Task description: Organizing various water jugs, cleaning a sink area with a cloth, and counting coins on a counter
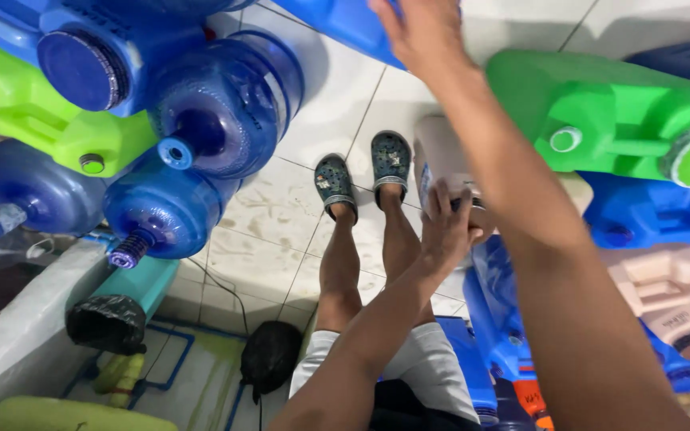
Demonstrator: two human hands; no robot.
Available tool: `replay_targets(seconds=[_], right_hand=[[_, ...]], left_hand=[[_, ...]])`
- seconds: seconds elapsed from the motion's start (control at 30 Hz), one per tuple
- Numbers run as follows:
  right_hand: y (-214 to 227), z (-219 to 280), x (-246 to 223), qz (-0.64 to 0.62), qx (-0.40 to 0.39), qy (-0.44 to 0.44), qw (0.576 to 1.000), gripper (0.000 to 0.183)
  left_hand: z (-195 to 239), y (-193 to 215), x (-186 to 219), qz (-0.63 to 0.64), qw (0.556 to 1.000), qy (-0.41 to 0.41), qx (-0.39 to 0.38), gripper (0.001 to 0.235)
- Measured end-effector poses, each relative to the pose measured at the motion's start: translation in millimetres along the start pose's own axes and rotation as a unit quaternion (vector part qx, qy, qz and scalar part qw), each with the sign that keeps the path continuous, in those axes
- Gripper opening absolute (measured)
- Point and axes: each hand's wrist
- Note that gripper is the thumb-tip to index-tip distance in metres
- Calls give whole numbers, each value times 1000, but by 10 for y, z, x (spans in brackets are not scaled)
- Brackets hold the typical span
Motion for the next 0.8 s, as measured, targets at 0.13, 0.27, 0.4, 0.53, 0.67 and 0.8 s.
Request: replay_targets(seconds=[0.13,0.27,0.4,0.53,0.67,0.8], right_hand=[[1447,880,867,39,-58,-88,994,61],[2288,2301,1858,248,-217,-271,904,80],[2234,2996,2045,193,-345,-313,864,91],[2065,3035,2068,207,-283,-305,885,76],[1914,3059,1893,233,-255,-253,904,94],[1767,3087,1595,279,-276,-217,894,89]], left_hand=[[-76,-84,212,-205,965,-159,37,69],[-29,-338,363,-314,913,-244,-89,62],[-273,-448,412,-285,923,-191,-173,77],[-446,-547,400,-346,913,-209,-49,38],[-548,-371,380,-357,914,-158,-113,34],[-372,-61,129,-366,911,-169,-91,37]])
Point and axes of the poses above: each hand's wrist, its own z-axis away from the middle knuckle, its own y-axis out of the back of the hand, x = y × z, and after that the axes turned 9 degrees about z, right-handed
